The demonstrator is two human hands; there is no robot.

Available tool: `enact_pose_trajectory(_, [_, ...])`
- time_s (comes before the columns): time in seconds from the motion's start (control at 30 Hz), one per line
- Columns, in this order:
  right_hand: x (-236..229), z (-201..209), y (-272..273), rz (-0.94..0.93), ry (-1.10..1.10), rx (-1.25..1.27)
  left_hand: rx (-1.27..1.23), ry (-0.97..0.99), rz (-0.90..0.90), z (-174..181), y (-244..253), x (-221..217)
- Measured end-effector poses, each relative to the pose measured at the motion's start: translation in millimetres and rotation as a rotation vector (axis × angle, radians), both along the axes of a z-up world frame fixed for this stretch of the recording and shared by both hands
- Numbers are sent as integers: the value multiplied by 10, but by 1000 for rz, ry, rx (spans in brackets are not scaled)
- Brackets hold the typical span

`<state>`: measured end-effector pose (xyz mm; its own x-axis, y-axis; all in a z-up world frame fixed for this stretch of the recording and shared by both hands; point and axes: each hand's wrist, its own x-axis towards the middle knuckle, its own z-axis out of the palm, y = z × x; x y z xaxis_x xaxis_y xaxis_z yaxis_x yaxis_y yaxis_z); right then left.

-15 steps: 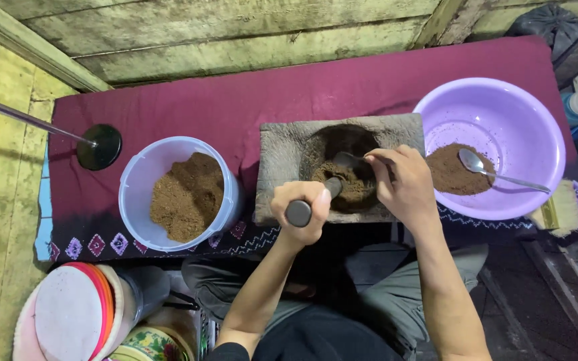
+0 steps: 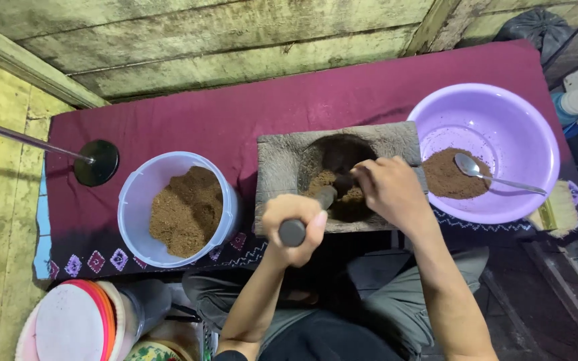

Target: Grinding a brown substance into a fine powder using a traditional stone mortar and pestle.

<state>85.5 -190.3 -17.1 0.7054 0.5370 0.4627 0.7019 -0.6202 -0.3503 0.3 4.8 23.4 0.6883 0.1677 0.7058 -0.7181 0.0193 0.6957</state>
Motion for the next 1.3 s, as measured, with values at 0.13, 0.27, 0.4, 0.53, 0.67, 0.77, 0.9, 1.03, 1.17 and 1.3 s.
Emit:
enact_pose_trajectory(0.13, [-66, 122, -7, 14, -58, 86, -124, -21, -89, -239, 7, 81])
enact_pose_trajectory(0.27, [-52, 45, -21, 65, -116, -50, -153, -38, -71, -249, 33, 15])
enact_pose_trajectory(0.4, [-100, 2, -61, 5, 16, 41, -132, -36, 16, -391, 55, -2])
enact_pose_trajectory(0.53, [-86, -59, -82, -65, -188, 2, -157, -44, 42, -372, 20, -9])
enact_pose_trajectory(0.67, [-161, 36, -68, -16, 91, 38, -168, -52, 94, -379, -19, -8])
enact_pose_trajectory(0.77, [-184, 52, -95, -2, 227, 222, -205, -67, 116, -358, -30, -9])
enact_pose_trajectory(0.9, [-180, -34, -153, 19, 238, 370, -221, -107, 164, -436, 6, 40])
enact_pose_trajectory(1.03, [-152, 81, -64, 52, 187, 198, -302, -138, 134, -477, -10, 81])
enact_pose_trajectory(1.17, [-123, 52, -39, -93, 36, 99, -315, -158, 96, -501, -5, 78])
enact_pose_trajectory(1.3, [-124, 50, -30, -62, -46, 12, -311, -154, 78, -504, 7, 70])
